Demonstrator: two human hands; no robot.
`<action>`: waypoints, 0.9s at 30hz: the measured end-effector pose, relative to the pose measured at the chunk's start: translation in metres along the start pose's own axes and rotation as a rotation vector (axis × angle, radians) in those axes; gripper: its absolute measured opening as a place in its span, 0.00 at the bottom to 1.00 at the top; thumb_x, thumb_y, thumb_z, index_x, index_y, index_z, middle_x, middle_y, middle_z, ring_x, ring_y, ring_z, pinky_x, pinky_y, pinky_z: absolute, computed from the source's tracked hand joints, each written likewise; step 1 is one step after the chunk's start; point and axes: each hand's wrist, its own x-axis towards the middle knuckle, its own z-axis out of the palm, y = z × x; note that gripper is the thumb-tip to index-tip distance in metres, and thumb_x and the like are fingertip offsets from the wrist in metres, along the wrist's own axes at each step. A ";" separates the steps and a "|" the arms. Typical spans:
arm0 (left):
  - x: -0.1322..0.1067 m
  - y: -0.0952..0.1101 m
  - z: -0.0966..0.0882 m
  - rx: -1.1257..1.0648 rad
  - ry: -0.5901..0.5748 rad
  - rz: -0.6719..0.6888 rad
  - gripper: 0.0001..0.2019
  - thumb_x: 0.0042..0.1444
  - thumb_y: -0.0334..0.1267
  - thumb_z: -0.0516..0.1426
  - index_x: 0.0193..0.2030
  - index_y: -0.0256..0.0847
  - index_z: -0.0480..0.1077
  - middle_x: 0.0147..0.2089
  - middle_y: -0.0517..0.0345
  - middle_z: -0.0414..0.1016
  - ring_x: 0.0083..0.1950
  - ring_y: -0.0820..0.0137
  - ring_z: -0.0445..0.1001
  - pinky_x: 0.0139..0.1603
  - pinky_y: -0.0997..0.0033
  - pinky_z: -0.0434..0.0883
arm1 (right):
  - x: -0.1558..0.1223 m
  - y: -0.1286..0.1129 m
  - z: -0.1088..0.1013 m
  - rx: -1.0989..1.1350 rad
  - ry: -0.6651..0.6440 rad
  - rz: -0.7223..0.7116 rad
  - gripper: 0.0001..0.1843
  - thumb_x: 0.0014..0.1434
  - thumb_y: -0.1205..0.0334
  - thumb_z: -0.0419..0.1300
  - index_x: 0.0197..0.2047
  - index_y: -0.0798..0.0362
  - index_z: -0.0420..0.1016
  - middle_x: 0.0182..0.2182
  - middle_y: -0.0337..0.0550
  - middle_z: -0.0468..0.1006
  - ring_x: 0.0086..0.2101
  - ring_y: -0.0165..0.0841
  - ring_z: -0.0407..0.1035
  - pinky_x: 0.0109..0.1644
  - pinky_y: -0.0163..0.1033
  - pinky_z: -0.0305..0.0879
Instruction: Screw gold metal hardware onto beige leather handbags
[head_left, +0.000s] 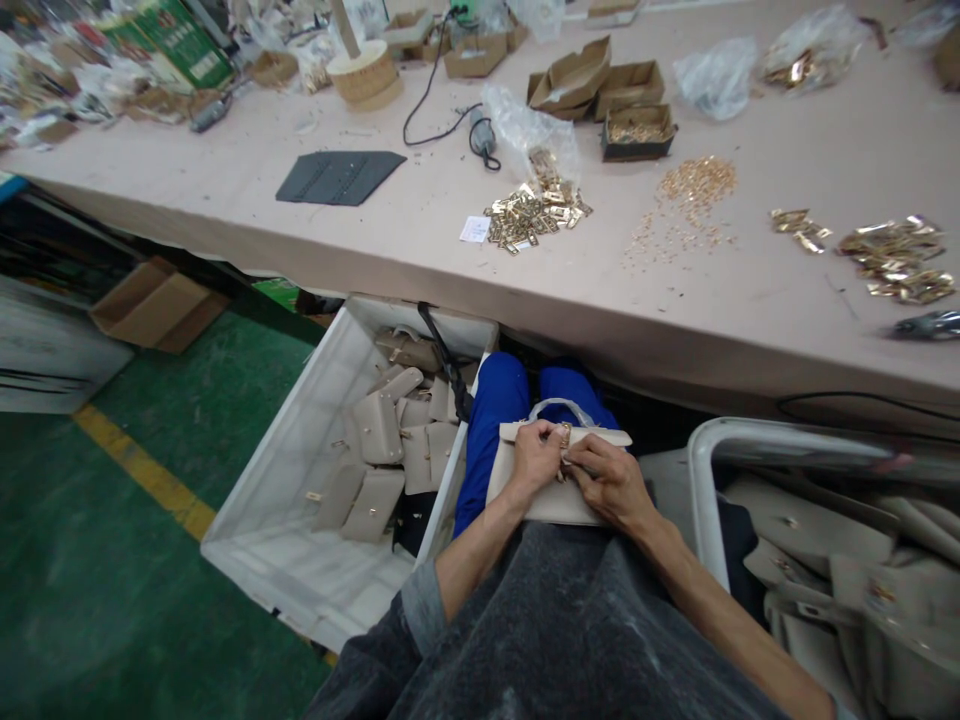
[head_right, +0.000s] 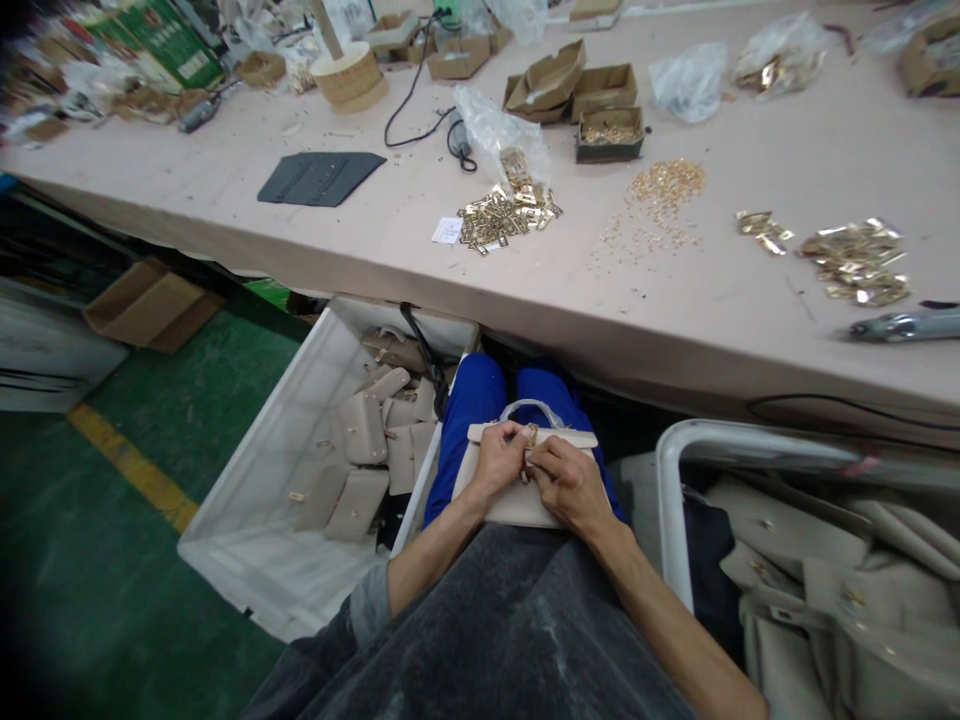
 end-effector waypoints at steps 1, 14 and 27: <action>0.001 0.000 -0.001 -0.013 -0.001 -0.013 0.14 0.61 0.43 0.60 0.31 0.36 0.79 0.28 0.56 0.79 0.31 0.68 0.74 0.32 0.73 0.69 | 0.000 -0.001 -0.002 0.000 -0.009 0.018 0.11 0.68 0.63 0.59 0.39 0.48 0.83 0.37 0.45 0.79 0.37 0.36 0.73 0.43 0.39 0.68; -0.001 -0.005 -0.003 -0.372 -0.103 -0.174 0.17 0.58 0.50 0.64 0.38 0.34 0.75 0.22 0.59 0.76 0.18 0.68 0.75 0.18 0.73 0.72 | 0.023 0.009 -0.008 0.214 0.017 0.394 0.16 0.62 0.47 0.65 0.35 0.51 0.85 0.32 0.46 0.82 0.32 0.38 0.74 0.39 0.41 0.68; 0.007 -0.002 -0.007 -0.318 -0.127 -0.125 0.25 0.48 0.58 0.70 0.37 0.35 0.78 0.26 0.55 0.78 0.19 0.67 0.74 0.16 0.74 0.69 | 0.043 0.005 -0.008 0.240 0.108 0.476 0.07 0.57 0.63 0.64 0.32 0.49 0.85 0.29 0.40 0.81 0.31 0.37 0.74 0.37 0.38 0.65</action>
